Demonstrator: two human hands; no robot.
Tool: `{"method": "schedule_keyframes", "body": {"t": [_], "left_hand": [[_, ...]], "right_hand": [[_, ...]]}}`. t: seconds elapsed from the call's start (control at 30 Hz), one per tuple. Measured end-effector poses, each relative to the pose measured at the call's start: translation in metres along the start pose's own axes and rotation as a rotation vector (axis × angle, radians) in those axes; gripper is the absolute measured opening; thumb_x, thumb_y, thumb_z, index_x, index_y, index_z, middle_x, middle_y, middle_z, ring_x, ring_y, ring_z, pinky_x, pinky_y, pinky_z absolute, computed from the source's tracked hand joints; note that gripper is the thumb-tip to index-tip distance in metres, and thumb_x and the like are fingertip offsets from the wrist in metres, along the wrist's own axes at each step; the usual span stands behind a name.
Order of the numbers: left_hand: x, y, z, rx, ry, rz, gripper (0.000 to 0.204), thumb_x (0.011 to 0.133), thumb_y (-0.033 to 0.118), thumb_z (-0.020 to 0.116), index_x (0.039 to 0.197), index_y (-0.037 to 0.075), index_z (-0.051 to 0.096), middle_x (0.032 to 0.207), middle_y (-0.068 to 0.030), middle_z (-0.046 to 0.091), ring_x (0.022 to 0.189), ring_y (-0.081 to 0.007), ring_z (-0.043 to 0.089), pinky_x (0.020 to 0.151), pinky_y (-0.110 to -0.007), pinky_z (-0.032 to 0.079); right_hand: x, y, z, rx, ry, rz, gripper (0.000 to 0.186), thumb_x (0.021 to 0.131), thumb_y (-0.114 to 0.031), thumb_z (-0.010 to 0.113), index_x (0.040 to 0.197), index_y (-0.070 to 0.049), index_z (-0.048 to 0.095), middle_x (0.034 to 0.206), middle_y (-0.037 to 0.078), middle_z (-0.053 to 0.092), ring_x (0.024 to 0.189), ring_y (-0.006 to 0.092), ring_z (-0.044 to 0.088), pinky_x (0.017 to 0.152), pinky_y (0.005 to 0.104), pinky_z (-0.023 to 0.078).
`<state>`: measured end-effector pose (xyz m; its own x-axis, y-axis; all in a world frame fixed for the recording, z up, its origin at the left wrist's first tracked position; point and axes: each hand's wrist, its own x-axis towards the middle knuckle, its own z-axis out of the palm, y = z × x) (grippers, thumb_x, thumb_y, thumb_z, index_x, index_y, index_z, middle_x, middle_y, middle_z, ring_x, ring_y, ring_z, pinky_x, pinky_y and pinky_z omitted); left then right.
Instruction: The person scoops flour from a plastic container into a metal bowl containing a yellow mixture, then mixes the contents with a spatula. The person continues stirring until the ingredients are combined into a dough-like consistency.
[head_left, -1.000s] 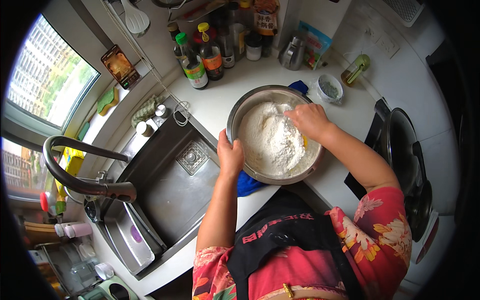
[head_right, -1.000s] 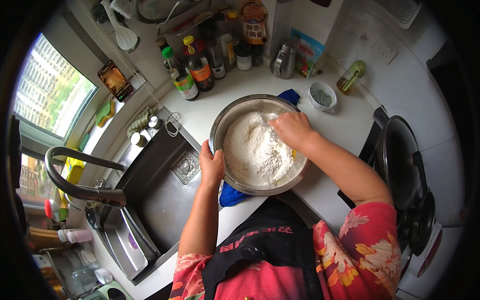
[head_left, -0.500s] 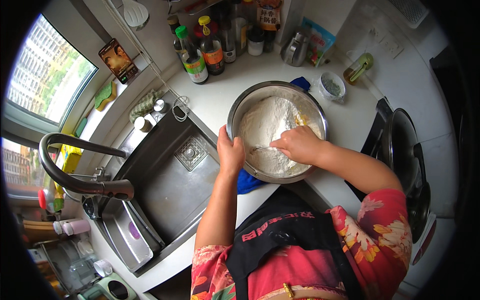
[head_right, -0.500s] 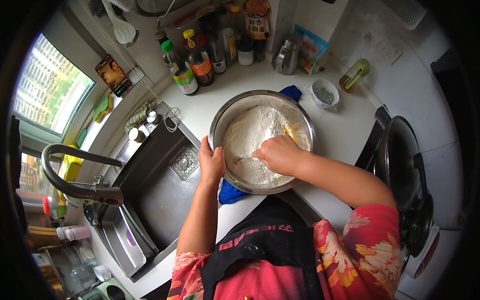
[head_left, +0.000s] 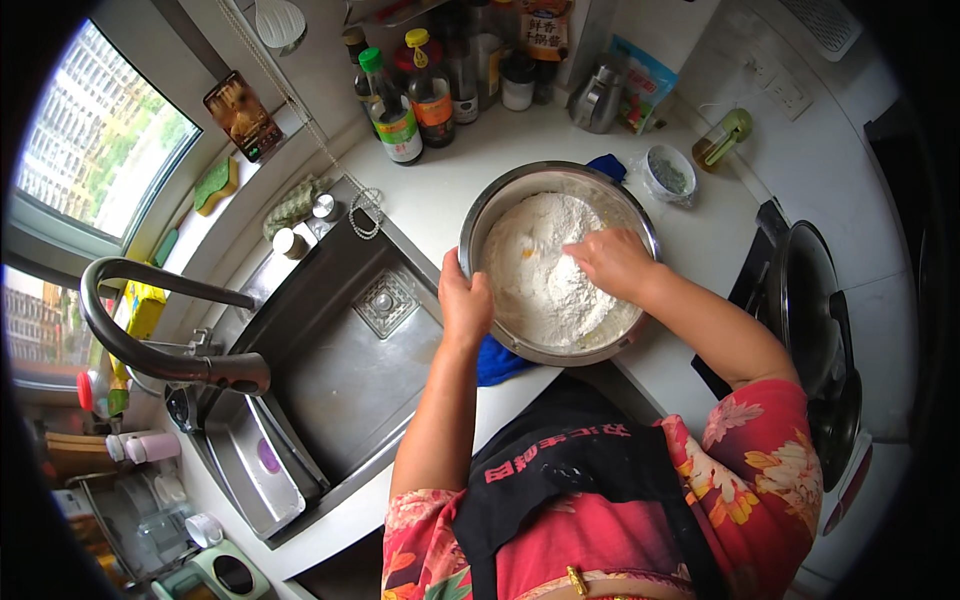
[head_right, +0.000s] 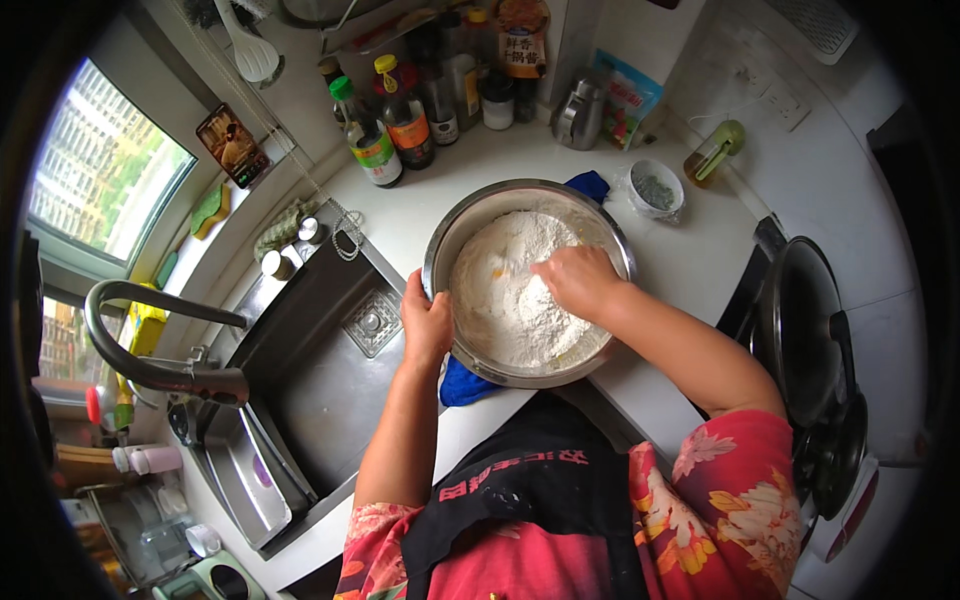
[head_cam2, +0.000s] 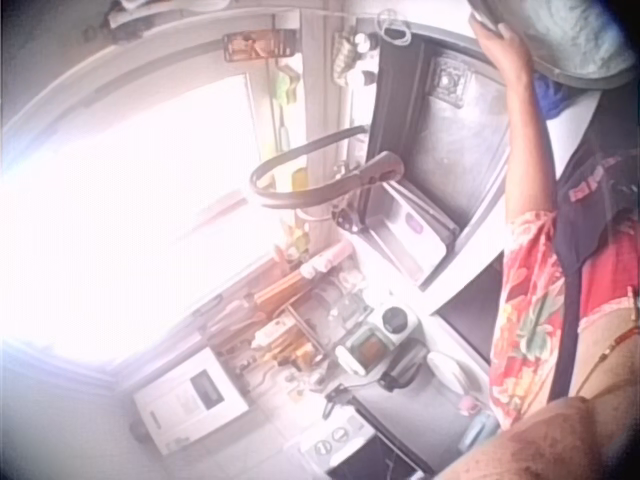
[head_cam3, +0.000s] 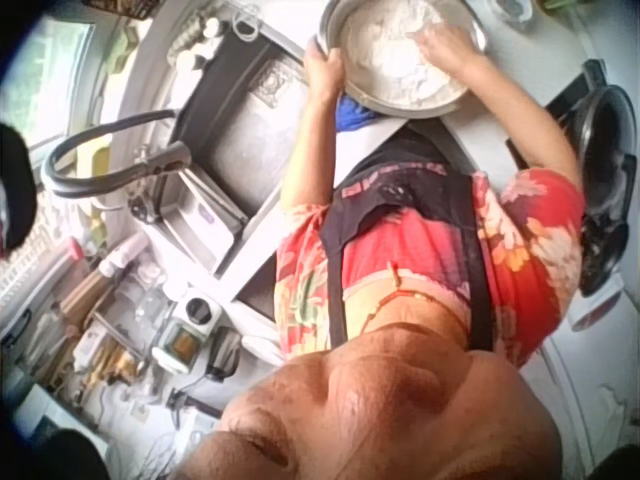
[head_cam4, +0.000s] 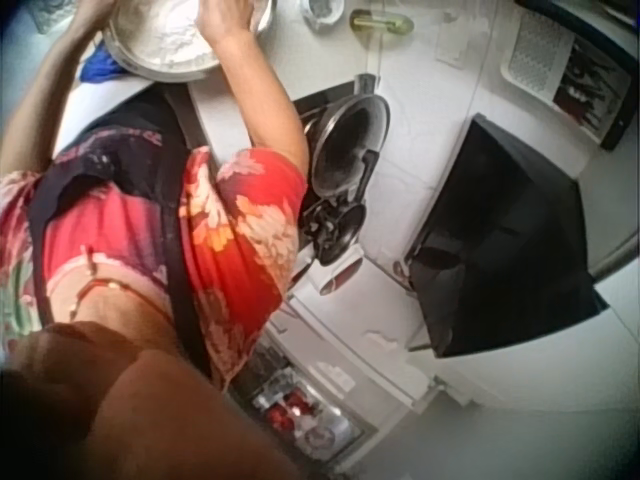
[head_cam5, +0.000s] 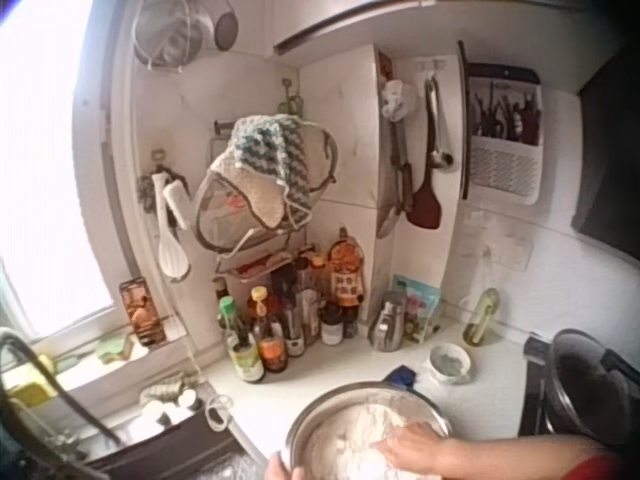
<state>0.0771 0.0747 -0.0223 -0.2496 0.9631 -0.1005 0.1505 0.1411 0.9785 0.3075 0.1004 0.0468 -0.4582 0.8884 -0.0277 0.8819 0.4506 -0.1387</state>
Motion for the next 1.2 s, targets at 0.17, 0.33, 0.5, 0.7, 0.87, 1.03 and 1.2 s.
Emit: {"method": "schedule_keyframes", "body": {"t": [0.17, 0.33, 0.5, 0.7, 0.87, 1.03, 1.2], "left_hand": [[-0.002, -0.004, -0.001, -0.008, 0.021, -0.016, 0.04, 0.075, -0.002, 0.048, 0.115, -0.004, 0.051, 0.099, -0.0181, 0.061, 0.088, -0.0264, 0.06, 0.08, -0.034, 0.046], [-0.003, 0.003, -0.001, -0.021, 0.004, 0.01, 0.039, 0.075, -0.002, 0.048, 0.114, -0.004, 0.052, 0.097, -0.0172, 0.061, 0.085, -0.0247, 0.059, 0.078, -0.033, 0.047], [-0.003, 0.005, -0.003, -0.013, -0.008, -0.026, 0.04, 0.075, -0.003, 0.048, 0.114, -0.004, 0.052, 0.094, -0.0165, 0.062, 0.083, -0.0236, 0.06, 0.077, -0.032, 0.047], [-0.003, 0.002, -0.002, -0.01, 0.005, 0.006, 0.041, 0.075, -0.002, 0.048, 0.116, -0.005, 0.05, 0.095, -0.0173, 0.062, 0.082, -0.0236, 0.06, 0.076, -0.033, 0.047], [0.002, -0.01, 0.001, 0.001, 0.01, 0.043, 0.041, 0.075, -0.002, 0.048, 0.115, -0.005, 0.05, 0.098, -0.0189, 0.062, 0.088, -0.0256, 0.061, 0.08, -0.033, 0.047], [-0.003, 0.001, -0.002, -0.02, -0.007, -0.023, 0.041, 0.075, -0.002, 0.047, 0.115, -0.005, 0.05, 0.101, -0.0199, 0.061, 0.095, -0.0284, 0.061, 0.085, -0.035, 0.046], [-0.002, -0.006, -0.001, -0.016, 0.007, 0.042, 0.041, 0.075, -0.003, 0.047, 0.116, -0.004, 0.051, 0.101, -0.0193, 0.061, 0.095, -0.0291, 0.06, 0.086, -0.035, 0.045]], "right_hand": [[-0.024, -0.017, -0.032, 0.2, -0.17, -0.14, 0.018, 0.084, -0.022, 0.061, 0.096, -0.02, 0.074, 0.075, 0.012, 0.066, 0.071, 0.0323, 0.064, 0.067, 0.0429, 0.051], [-0.024, -0.019, -0.014, 0.219, -0.243, -0.049, 0.018, 0.083, -0.02, 0.061, 0.095, -0.021, 0.074, 0.077, 0.012, 0.067, 0.072, 0.0316, 0.064, 0.07, 0.0413, 0.052], [-0.004, 0.015, -0.02, 0.069, 0.008, 0.031, 0.017, 0.085, -0.021, 0.061, 0.096, -0.019, 0.073, 0.08, 0.012, 0.067, 0.073, 0.0318, 0.065, 0.067, 0.0421, 0.052], [-0.001, 0.025, -0.02, -0.094, 0.126, 0.124, 0.017, 0.089, -0.02, 0.056, 0.094, -0.015, 0.071, 0.079, 0.011, 0.066, 0.072, 0.0308, 0.064, 0.064, 0.0434, 0.051], [0.002, 0.006, 0.008, -0.054, 0.031, -0.01, 0.02, 0.09, -0.018, 0.052, 0.1, -0.016, 0.069, 0.078, 0.011, 0.065, 0.071, 0.0302, 0.064, 0.062, 0.0441, 0.051], [-0.022, -0.024, -0.014, 0.142, -0.158, -0.144, 0.02, 0.086, -0.02, 0.056, 0.098, -0.019, 0.072, 0.076, 0.011, 0.065, 0.07, 0.0314, 0.064, 0.063, 0.045, 0.051], [-0.017, -0.034, -0.01, 0.097, -0.116, -0.168, 0.02, 0.085, -0.02, 0.056, 0.098, -0.021, 0.071, 0.077, 0.011, 0.065, 0.07, 0.0313, 0.064, 0.064, 0.044, 0.051]]}}
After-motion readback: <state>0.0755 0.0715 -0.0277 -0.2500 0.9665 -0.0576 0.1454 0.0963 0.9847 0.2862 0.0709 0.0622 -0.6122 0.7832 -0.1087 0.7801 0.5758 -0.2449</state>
